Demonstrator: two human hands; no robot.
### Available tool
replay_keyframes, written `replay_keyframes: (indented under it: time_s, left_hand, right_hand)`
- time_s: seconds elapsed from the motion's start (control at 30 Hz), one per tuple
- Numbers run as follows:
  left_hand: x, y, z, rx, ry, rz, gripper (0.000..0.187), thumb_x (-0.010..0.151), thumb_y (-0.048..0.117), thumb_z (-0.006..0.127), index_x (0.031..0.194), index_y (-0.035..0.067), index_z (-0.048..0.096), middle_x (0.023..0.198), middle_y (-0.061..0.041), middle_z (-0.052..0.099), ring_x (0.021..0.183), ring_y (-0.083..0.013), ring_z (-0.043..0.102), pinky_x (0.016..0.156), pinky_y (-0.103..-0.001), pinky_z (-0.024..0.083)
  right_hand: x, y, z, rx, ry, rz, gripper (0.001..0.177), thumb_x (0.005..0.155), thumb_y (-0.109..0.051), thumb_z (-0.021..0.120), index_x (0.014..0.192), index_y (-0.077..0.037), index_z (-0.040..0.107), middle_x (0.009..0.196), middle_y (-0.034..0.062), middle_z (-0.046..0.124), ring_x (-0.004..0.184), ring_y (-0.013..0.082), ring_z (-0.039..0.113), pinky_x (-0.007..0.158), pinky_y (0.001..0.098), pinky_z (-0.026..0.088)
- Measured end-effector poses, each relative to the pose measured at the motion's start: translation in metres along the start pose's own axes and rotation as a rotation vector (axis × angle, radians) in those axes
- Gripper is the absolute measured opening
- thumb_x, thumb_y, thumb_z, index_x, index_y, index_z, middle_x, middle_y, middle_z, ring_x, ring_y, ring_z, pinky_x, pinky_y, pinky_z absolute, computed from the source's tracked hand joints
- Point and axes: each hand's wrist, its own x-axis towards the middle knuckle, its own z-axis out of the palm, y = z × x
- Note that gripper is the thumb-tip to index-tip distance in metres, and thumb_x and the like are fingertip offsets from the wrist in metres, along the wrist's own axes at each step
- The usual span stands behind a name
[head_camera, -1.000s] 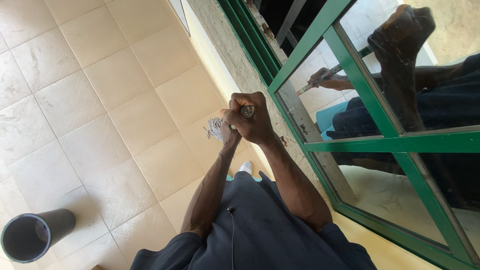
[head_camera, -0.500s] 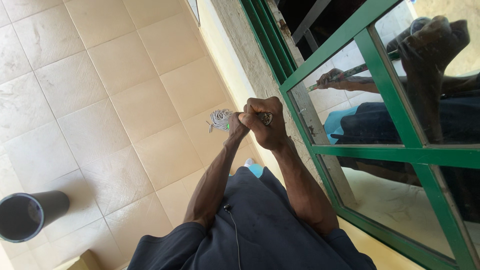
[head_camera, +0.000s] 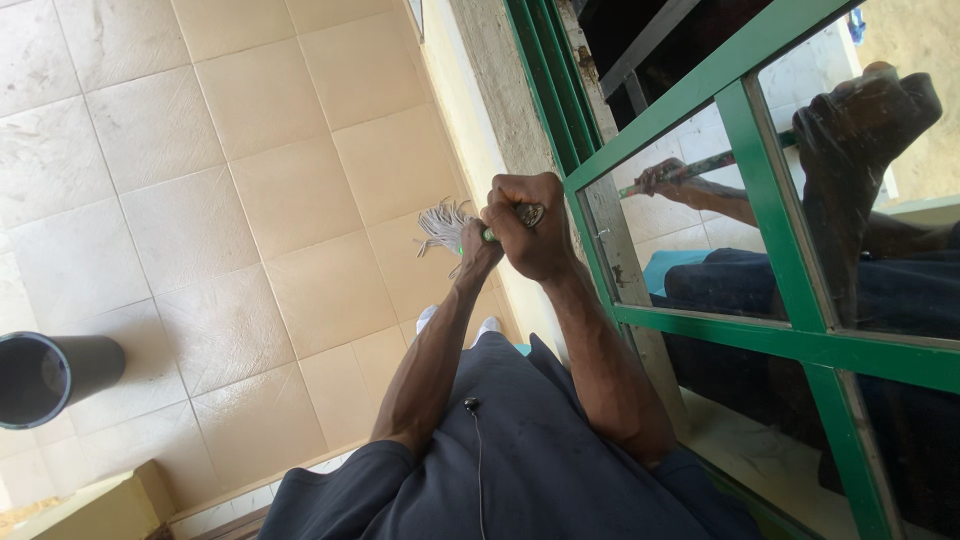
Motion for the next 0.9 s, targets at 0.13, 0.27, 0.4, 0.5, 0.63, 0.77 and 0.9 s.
replay_keyframes:
  time_s: [0.13,0.27,0.4,0.5,0.63,0.77,0.9]
  left_hand:
    - [-0.025,0.015,0.009,0.094,-0.071,-0.123,0.033,0.086,0.029,0.073,0.071,0.0,0.073,0.069,-0.025,0.069,0.069,-0.0383,0.072,0.068,-0.049,0.054]
    - [-0.036,0.02,0.007,0.055,-0.15,-0.236,0.024,0.076,0.025,0.073,0.072,0.001,0.073,0.066,-0.023,0.07,0.065,-0.0369,0.073,0.066,-0.048,0.056]
    - [-0.027,0.023,0.001,0.055,-0.171,-0.266,0.029,0.078,0.029,0.074,0.072,0.0,0.072,0.068,-0.023,0.07,0.067,-0.037,0.073,0.066,-0.047,0.055]
    - [-0.013,0.025,-0.004,0.09,-0.167,-0.241,0.033,0.08,0.033,0.076,0.077,0.001,0.073,0.074,-0.023,0.072,0.074,-0.0368,0.074,0.068,-0.047,0.054]
    - [0.008,0.02,-0.015,-0.005,-0.16,-0.117,0.039,0.075,0.038,0.077,0.086,0.002,0.071,0.078,-0.018,0.073,0.076,-0.0323,0.074,0.065,-0.044,0.055]
    - [0.027,0.008,-0.024,0.013,-0.113,-0.003,0.037,0.08,0.037,0.075,0.088,0.001,0.072,0.08,-0.017,0.072,0.074,-0.0322,0.07,0.061,-0.045,0.053]
    - [0.037,0.01,-0.024,0.051,-0.17,-0.102,0.038,0.08,0.038,0.073,0.075,0.0,0.071,0.067,-0.016,0.071,0.06,-0.029,0.07,0.057,-0.045,0.053]
  right_hand:
    - [-0.001,-0.006,-0.008,0.075,0.042,0.121,0.032,0.091,0.002,0.052,0.06,-0.005,0.044,0.051,0.0003,0.045,0.046,0.0041,0.041,0.042,0.0245,0.033]
    - [0.001,-0.003,-0.007,0.083,0.056,0.173,0.033,0.09,0.002,0.053,0.059,-0.005,0.044,0.048,0.001,0.044,0.042,0.0046,0.042,0.04,0.0245,0.032]
    - [0.001,0.0,-0.004,0.079,0.053,0.125,0.031,0.091,0.002,0.054,0.062,-0.005,0.045,0.051,0.001,0.047,0.045,0.0044,0.044,0.044,0.0252,0.038]
    - [0.001,0.003,-0.002,0.046,0.006,0.044,0.027,0.089,0.002,0.059,0.065,-0.005,0.048,0.053,0.0008,0.047,0.047,0.0044,0.043,0.045,0.0257,0.039]
    - [-0.004,0.005,-0.001,0.013,-0.028,0.0,0.03,0.087,-0.001,0.062,0.064,-0.005,0.044,0.053,0.0019,0.044,0.048,0.0059,0.038,0.045,0.0274,0.03]
    - [-0.006,0.013,0.001,-0.011,-0.076,-0.088,0.032,0.088,-0.011,0.065,0.064,-0.007,0.044,0.054,0.0017,0.043,0.047,0.0073,0.04,0.046,0.029,0.03]
    - [-0.006,0.024,-0.005,-0.028,-0.064,-0.1,0.033,0.088,-0.013,0.065,0.065,-0.007,0.043,0.055,0.002,0.043,0.048,0.009,0.04,0.048,0.0297,0.031]
